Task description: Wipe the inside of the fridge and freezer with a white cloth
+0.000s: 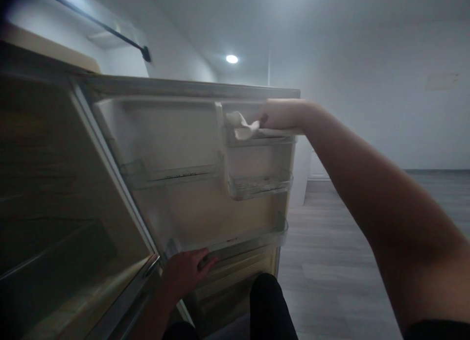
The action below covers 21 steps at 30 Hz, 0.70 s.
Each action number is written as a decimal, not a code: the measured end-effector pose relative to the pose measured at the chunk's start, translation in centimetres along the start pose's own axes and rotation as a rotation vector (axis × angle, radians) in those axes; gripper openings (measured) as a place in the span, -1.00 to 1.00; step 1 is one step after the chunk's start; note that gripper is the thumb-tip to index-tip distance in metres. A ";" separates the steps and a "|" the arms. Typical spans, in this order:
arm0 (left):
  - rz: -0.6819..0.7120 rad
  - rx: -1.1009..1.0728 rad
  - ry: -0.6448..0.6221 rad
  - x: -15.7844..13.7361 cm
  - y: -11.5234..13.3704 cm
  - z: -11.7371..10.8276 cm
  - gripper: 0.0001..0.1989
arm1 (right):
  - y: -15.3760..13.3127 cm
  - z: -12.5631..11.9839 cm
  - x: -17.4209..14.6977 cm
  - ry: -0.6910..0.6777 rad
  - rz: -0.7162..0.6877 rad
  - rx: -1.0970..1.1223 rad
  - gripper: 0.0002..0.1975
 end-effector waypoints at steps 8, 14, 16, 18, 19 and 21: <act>0.036 -0.013 -0.031 -1.4 -1.1 0.3 -0.43 | 0.2 -0.9 -3.0 0.084 -0.075 0.012 -0.85; 0.010 0.021 -0.027 -1.0 -0.8 0.0 -0.41 | -0.5 -0.8 -1.3 0.121 -0.080 0.134 -0.81; 0.003 0.028 -0.021 -0.7 -0.6 0.0 -0.42 | -1.3 -0.4 0.1 0.105 -0.132 0.200 -0.75; -0.006 0.028 -0.012 -0.4 -0.5 0.0 -0.43 | -2.6 -0.3 1.3 0.093 -0.209 0.296 -0.66; -0.015 0.028 -0.010 -0.3 -0.4 -0.1 -0.44 | -3.1 -0.3 1.8 0.088 -0.232 0.337 -0.60; -0.030 0.032 -0.019 -0.1 -0.3 0.0 -0.44 | -3.8 -0.3 2.6 0.066 -0.222 0.387 -0.50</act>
Point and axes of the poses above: each hand's wrist, its own x-axis towards the middle knuckle, its own z-axis out of the palm, y = z × x, the point moved 10 cm from there along x, towards the middle knuckle, and after that the axes turned 6 degrees about -z, right-handed, at the moved point
